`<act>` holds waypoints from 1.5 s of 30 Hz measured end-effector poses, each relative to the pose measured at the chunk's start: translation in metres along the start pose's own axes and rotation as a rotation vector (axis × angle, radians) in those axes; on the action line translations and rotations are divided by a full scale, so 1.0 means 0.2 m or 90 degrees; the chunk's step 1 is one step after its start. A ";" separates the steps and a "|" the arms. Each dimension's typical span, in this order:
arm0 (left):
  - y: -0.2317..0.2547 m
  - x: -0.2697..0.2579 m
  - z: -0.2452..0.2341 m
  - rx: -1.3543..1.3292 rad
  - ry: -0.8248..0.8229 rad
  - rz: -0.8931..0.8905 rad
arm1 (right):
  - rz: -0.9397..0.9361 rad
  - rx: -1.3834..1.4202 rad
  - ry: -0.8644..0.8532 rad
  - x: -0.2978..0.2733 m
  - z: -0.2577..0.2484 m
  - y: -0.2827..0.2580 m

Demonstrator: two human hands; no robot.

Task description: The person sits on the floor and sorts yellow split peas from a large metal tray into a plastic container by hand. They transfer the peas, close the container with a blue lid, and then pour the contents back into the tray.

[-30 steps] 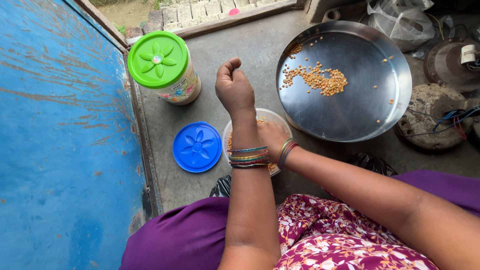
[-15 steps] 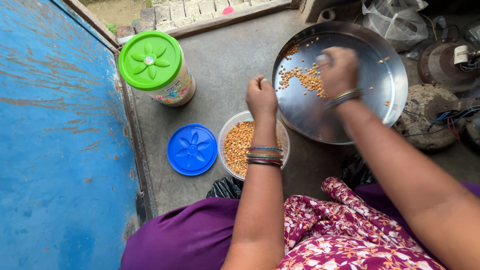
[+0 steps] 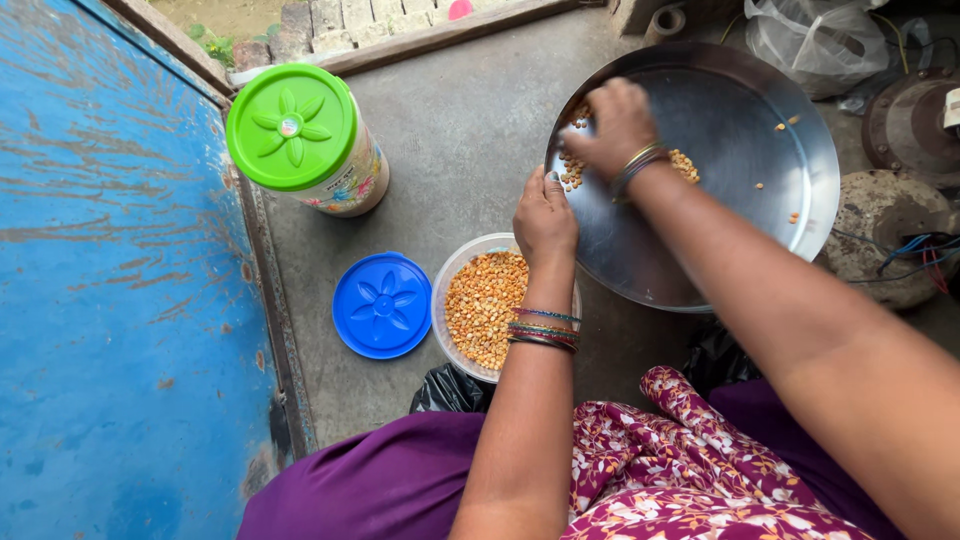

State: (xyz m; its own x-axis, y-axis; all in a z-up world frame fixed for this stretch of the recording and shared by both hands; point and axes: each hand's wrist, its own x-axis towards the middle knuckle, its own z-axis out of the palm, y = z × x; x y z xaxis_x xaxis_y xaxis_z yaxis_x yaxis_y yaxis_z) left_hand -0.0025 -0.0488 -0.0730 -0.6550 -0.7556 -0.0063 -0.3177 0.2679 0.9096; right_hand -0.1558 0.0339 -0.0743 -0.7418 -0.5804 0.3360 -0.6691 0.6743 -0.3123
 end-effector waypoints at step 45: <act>0.02 0.05 -0.06 -0.061 -0.026 -0.031 | 0.560 0.789 0.067 -0.20 -0.40 0.33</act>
State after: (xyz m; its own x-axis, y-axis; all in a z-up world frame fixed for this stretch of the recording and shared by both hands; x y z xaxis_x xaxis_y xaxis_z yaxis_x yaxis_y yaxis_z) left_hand -0.0027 -0.0628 -0.0641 -0.6687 -0.7405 -0.0673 -0.2846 0.1712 0.9432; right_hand -0.1663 0.1379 -0.0382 -0.9416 -0.1409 -0.3058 0.3153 -0.0500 -0.9477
